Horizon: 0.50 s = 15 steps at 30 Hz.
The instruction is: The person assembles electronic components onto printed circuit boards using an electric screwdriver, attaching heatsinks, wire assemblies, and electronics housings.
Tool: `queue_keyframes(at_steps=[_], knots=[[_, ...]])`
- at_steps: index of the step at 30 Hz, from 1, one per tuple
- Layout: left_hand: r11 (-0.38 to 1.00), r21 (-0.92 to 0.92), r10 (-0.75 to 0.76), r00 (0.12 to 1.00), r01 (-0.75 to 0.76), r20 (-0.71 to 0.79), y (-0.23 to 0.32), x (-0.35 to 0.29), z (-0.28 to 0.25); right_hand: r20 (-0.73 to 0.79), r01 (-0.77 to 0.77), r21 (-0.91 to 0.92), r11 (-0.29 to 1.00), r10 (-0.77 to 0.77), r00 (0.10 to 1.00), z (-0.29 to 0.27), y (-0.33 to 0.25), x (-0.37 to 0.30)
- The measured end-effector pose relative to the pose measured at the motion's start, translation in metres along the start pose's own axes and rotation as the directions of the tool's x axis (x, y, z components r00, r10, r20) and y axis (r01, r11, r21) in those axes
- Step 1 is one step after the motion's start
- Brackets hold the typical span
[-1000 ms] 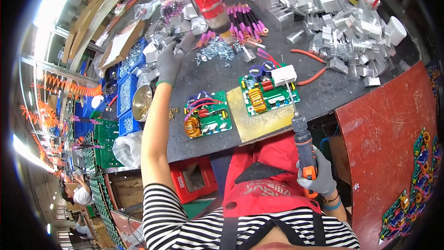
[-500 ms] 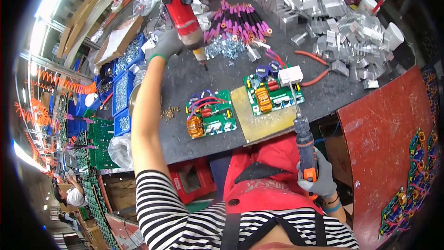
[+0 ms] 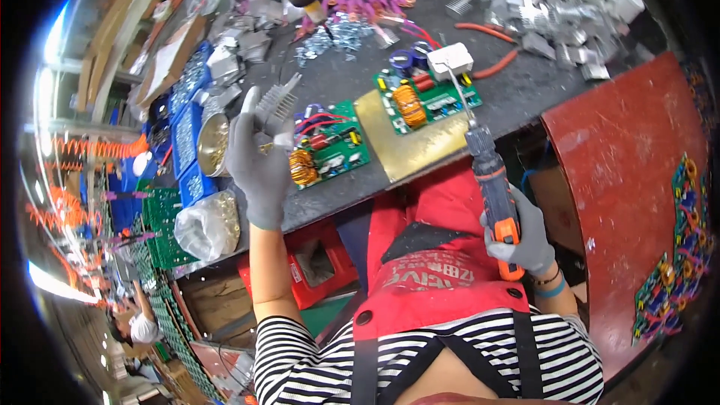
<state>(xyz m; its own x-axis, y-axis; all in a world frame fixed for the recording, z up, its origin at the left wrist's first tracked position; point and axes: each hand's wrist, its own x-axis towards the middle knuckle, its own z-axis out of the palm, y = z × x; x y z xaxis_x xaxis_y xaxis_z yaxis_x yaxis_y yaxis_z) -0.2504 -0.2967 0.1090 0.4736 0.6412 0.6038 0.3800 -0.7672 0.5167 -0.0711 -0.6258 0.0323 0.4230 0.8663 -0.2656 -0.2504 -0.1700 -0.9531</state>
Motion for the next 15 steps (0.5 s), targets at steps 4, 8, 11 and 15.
queue_keyframes(at_steps=[4,8,11,15], knots=[[0.942,-0.263,0.210,0.978,-0.207,-0.016,0.034,-0.021,0.052,-0.041,0.090,-0.075,0.993,-0.093,0.995,-0.003,0.001,-0.009],[0.856,-0.048,0.515,0.844,-0.514,0.149,0.060,-0.005,0.101,-0.125,0.049,0.051,0.998,-0.042,0.991,-0.010,0.007,-0.023],[0.809,-0.038,0.579,0.783,-0.587,0.229,0.065,-0.001,0.124,-0.152,0.050,0.098,0.994,-0.034,0.988,-0.015,0.010,-0.031],[0.808,-0.038,0.538,0.710,-0.588,0.454,0.067,0.001,0.142,-0.164,0.109,0.066,0.992,-0.097,0.982,-0.023,0.024,-0.033]])
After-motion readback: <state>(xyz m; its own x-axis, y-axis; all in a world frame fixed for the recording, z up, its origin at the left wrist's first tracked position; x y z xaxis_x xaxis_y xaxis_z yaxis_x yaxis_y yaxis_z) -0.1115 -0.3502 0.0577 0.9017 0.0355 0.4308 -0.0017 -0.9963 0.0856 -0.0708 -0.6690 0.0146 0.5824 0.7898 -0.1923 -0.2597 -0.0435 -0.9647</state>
